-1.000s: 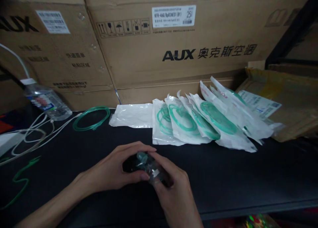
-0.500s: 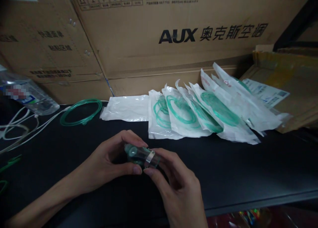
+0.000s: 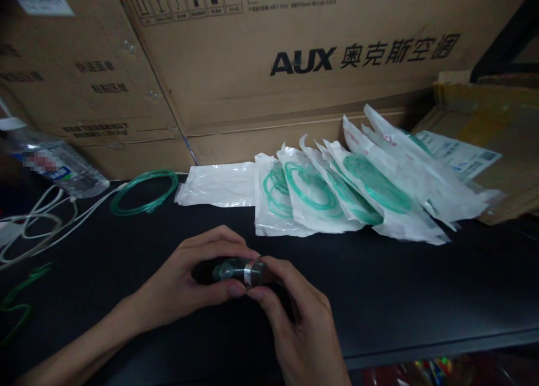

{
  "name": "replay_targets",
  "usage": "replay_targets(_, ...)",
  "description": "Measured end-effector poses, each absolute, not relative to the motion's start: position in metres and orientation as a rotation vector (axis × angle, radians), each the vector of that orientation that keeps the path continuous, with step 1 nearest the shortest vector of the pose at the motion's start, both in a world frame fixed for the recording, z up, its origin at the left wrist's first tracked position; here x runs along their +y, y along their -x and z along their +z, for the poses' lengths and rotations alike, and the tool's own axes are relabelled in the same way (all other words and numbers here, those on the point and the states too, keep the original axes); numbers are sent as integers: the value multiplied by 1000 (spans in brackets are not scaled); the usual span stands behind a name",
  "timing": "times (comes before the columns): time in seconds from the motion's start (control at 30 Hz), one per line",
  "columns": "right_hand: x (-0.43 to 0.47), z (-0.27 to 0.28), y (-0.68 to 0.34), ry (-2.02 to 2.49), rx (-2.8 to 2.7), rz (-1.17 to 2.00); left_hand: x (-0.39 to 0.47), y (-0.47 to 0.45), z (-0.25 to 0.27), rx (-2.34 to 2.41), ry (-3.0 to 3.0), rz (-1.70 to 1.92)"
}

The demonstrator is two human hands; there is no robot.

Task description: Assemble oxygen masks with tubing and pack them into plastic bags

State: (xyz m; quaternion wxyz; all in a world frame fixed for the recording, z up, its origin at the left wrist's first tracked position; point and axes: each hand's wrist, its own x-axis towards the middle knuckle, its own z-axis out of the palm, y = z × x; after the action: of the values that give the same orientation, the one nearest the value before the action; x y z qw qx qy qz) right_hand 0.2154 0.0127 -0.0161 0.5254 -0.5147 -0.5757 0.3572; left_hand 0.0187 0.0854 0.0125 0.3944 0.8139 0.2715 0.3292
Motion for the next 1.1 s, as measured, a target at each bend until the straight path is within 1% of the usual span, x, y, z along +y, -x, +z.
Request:
replay_targets(0.4, 9, -22, -214, 1290, -1570, 708, 85, -26, 13, 702, -1898, 806)
replay_targets(0.5, 9, -20, -213, 1297, -1497, 723, 84, -28, 14, 740, -1779, 806)
replay_targets(0.63, 7, -19, -212, 1287, -1301, 651, 85, -31, 12, 846, -1506, 807)
replay_targets(0.73, 6, -21, -210, 1319, -1413, 631, 86, -33, 10, 885, -1381, 815)
replay_targets(0.83, 7, -22, -208, 1364, -1459, 646, 85, -34, 10, 882, -1367, 802)
replay_targets(1.1, 7, -19, -206, 1344, -1260, 692, 83, -30, 11, 860, -1475, 808)
